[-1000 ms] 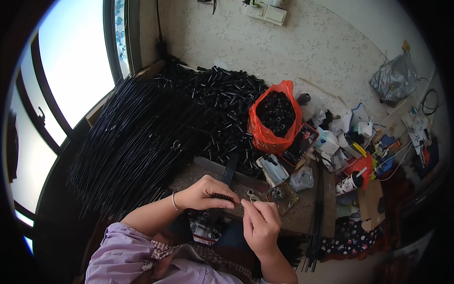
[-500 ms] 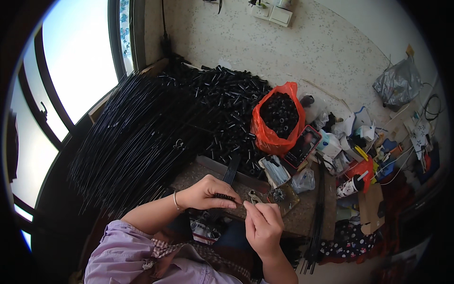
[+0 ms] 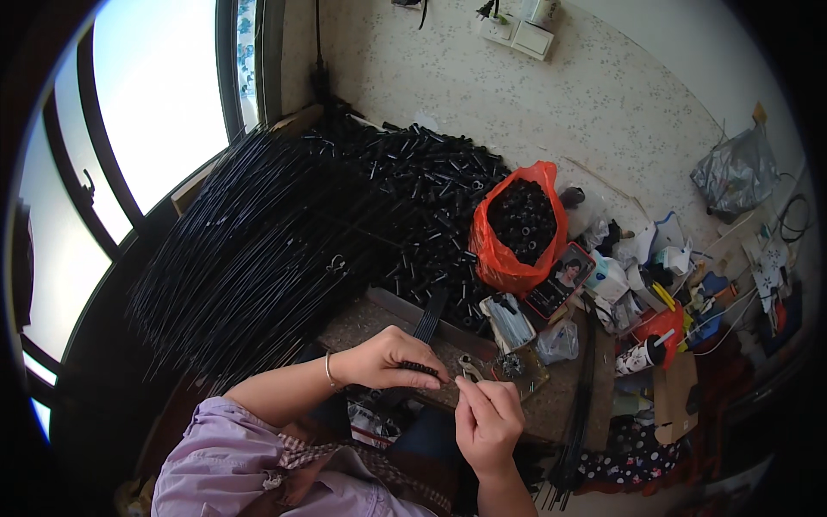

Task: Assembling and trimming bundles of black rods at a workstation using cutting tools.

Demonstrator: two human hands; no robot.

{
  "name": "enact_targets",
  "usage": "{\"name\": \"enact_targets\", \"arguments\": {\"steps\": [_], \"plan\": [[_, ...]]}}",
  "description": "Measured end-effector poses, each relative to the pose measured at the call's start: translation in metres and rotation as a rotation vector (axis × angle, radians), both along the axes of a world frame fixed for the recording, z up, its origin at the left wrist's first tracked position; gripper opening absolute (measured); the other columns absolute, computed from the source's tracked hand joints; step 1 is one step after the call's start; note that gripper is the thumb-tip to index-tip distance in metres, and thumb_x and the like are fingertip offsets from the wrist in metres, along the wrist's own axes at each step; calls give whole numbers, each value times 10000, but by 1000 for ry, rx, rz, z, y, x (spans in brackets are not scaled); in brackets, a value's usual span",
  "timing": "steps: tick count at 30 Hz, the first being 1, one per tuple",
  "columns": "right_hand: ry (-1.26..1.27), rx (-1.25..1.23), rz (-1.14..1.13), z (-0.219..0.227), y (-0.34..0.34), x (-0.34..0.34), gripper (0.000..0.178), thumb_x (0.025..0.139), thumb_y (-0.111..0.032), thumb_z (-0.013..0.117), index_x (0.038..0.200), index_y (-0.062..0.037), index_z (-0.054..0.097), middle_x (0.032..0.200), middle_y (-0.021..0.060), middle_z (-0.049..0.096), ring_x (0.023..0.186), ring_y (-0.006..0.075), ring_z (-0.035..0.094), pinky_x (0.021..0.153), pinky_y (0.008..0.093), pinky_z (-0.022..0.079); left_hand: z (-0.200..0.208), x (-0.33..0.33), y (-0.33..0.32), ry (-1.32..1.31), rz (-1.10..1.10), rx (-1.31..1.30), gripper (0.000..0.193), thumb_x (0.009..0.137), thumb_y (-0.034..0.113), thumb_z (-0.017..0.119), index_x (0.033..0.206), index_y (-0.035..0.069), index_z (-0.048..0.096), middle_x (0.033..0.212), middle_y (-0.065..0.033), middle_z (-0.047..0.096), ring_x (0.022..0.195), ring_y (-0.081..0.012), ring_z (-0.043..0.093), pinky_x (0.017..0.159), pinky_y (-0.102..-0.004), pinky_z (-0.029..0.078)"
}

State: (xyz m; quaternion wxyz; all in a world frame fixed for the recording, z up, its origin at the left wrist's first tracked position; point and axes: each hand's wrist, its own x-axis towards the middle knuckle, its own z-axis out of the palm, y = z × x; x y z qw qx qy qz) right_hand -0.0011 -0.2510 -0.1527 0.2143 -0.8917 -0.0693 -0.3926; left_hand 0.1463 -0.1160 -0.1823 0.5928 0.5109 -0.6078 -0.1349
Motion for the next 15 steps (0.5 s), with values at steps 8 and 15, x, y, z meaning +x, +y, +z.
{"name": "enact_targets", "arguments": {"steps": [8, 15], "plan": [[-19, -60, 63, 3, -2, 5, 245, 662, 85, 628, 880, -21, 663, 751, 80, 555, 665, 239, 529, 594, 310, 444, -1, -2, -2, -13, -21, 24, 186, 798, 135, 660, 920, -5, 646, 840, -143, 650, 793, -276, 640, 696, -318, 500], [20, -117, 290, 8, -13, 14, 285, 682, 49, 661, 956, -27, 657, 776, 74, 558, 668, 225, 537, 576, 298, 452, -8, 2, -6, -133, -82, 122, 200, 801, 150, 660, 906, -19, 637, 846, -157, 644, 826, -312, 628, 712, -348, 500]]}}
